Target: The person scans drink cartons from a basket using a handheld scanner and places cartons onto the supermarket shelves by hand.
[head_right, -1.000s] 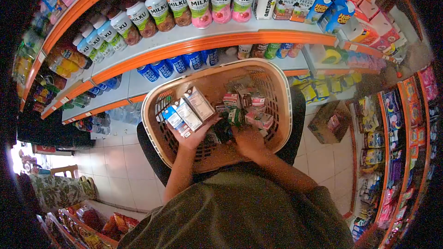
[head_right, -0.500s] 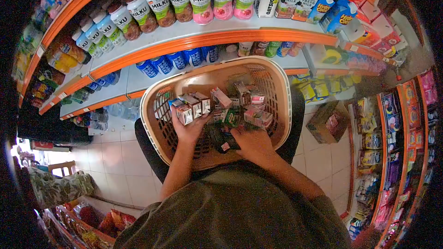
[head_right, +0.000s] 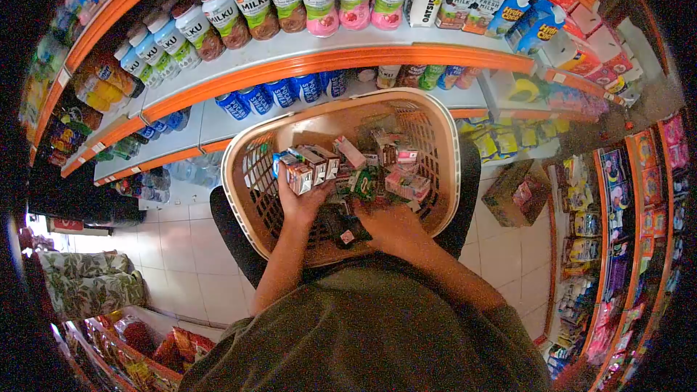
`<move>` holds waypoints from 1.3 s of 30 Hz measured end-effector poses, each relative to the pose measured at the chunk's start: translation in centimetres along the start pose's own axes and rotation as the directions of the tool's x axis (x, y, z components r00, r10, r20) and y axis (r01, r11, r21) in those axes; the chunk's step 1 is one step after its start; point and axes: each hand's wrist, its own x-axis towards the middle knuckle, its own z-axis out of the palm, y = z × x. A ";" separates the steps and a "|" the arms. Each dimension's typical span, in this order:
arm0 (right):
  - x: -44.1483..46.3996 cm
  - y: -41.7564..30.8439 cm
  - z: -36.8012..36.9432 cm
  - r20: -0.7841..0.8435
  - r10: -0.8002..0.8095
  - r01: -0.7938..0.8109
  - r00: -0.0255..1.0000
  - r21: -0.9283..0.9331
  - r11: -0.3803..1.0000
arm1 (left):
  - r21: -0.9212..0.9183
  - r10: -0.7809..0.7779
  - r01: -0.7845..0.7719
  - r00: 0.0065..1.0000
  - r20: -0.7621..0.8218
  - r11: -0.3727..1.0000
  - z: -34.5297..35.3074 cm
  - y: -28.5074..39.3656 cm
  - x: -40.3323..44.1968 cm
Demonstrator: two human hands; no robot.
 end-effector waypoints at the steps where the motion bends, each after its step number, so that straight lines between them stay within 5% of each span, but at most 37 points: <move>1: 0.1 -0.3 -0.3 0.024 0.020 -0.021 1.000 0.034 0.999 | -0.001 0.000 0.000 1.000 -0.001 1.000 0.3 0.0 -0.3; 2: 0.1 -0.6 -0.9 0.025 0.018 -0.019 1.000 0.034 0.999 | 0.128 0.036 -0.034 0.999 -0.014 0.991 0.7 0.1 -0.7; 3: 0.1 -1.0 -1.7 0.028 0.008 -0.015 1.000 0.233 0.972 | 0.256 0.075 -0.066 0.997 -0.023 0.964 1.0 0.2 -1.1; 4: 0.1 -1.2 -2.0 0.030 -0.002 -0.011 1.000 0.423 0.906 | 0.256 0.077 -0.068 0.997 -0.025 0.964 0.6 0.2 -0.8; 5: 0.3 -1.0 -1.1 0.031 -0.005 -0.009 1.000 0.423 0.906 | 0.232 0.046 -0.069 0.994 0.100 0.970 -0.3 0.2 -0.3; 6: 0.5 -0.9 0.0 -0.185 -0.085 0.170 0.979 0.517 0.839 | 0.209 0.017 -0.065 0.974 0.224 0.976 -0.1 0.2 -0.4; 7: 0.6 -0.7 0.8 -0.399 -0.133 0.356 0.907 0.562 0.747 | 0.126 0.006 -0.024 0.990 0.142 0.992 0.5 -0.2 -0.9; 8: 0.4 -0.4 1.1 -0.398 -0.132 0.356 0.908 0.563 0.746 | 0.126 0.006 -0.024 0.990 0.141 0.992 0.4 -0.2 -0.9; 9: 0.2 -0.3 0.4 -0.101 -0.082 0.128 0.991 0.871 0.475 | 0.088 -0.008 -0.008 0.984 0.177 0.996 0.2 -0.4 -0.9; 10: 0.2 -0.3 -0.1 0.203 -0.143 -0.184 0.969 0.973 0.140 | 0.050 -0.020 0.010 0.977 0.213 0.999 -0.1 -0.5 -0.8; 13: 0.0 0.3 0.3 0.280 -0.145 -0.276 0.949 0.960 0.052 | 0.089 -0.010 -0.007 0.981 0.191 0.996 -1.8 -0.6 -0.1; 14: 0.0 0.4 0.5 0.281 -0.145 -0.276 0.949 0.960 0.052 | 0.120 0.016 -0.031 0.992 0.124 0.992 -1.6 -0.6 -0.2; 16: -0.1 0.5 1.0 0.165 -0.080 -0.136 0.983 0.948 0.286 | 0.138 0.020 -0.044 0.985 0.169 0.989 -1.5 -0.3 -0.3; 17: -0.1 1.0 1.1 0.165 -0.081 -0.135 0.983 0.949 0.286 | 0.311 0.084 -0.133 0.982 0.168 0.941 -1.4 -0.1 -0.3; 18: -0.1 1.6 1.1 -0.050 -0.155 0.122 0.987 0.856 0.502 | 0.473 0.145 -0.214 0.973 0.178 0.855 -0.9 0.1 -0.5; 19: 0.0 1.9 0.7 -0.234 -0.273 0.359 0.933 0.658 0.662 | 0.266 -0.008 -0.025 0.993 0.122 0.964 1.2 0.0 -1.8; 20: 0.0 1.9 -0.3 -0.235 -0.271 0.358 0.933 0.657 0.664 | 0.266 -0.009 -0.024 0.992 0.124 0.964 1.1 -0.1 -1.6; 22: -0.3 1.1 -3.8 0.367 -0.059 -0.077 0.929 0.343 0.936 | -0.213 -0.078 0.115 0.982 0.173 0.970 0.9 -0.3 -1.2; 26: 0.0 1.8 -1.7 0.414 0.073 -0.206 0.907 0.286 0.936 | -0.224 -0.101 0.152 0.970 0.222 0.963 0.2 -0.3 -1.2; 29: 1.0 2.4 -0.2 0.211 0.168 -0.255 0.963 0.504 0.825 | 0.073 -0.078 0.059 0.956 0.284 0.996 -2.6 -0.5 -0.4; 30: 1.5 2.3 0.0 -0.102 0.227 -0.120 0.969 0.609 0.784 | 0.211 -0.075 0.009 0.949 0.307 0.978 -3.0 -0.6 -0.3; 31: 2.0 2.1 0.0 -0.396 0.300 0.041 0.868 0.660 0.750 | 0.321 -0.088 0.002 0.963 0.256 0.947 -2.6 -0.6 -0.7; 32: 2.4 1.9 -0.2 -0.399 0.310 0.036 0.863 0.661 0.750 | 0.295 -0.186 0.072 0.906 0.381 0.953 -4.4 -0.4 -0.3; 34: 3.4 1.4 -1.0 -0.409 0.281 0.176 0.868 0.782 0.597 | 0.634 -0.273 0.045 0.924 0.267 0.772 -4.6 -0.1 -0.5; 35: 3.6 1.4 -0.6 -0.370 0.276 0.151 0.887 0.796 0.586 | 0.583 -0.217 -0.010 0.923 0.319 0.813 -5.0 -1.0 -0.4; 36: 4.0 1.8 0.3 -0.387 0.284 0.157 0.877 0.790 0.592 | 0.564 -0.287 0.086 0.916 0.279 0.821 -5.0 -0.9 -0.2; 38: 4.7 2.8 2.3 -0.151 0.323 -0.038 0.934 0.858 0.512 | 0.506 -0.395 0.248 0.895 0.206 0.826 -4.4 -0.8 -0.2; 39: 4.5 2.5 2.4 -0.207 0.389 -0.028 0.898 0.854 0.520 | 0.469 -0.433 0.312 0.884 0.174 0.826 -4.0 -0.7 -0.4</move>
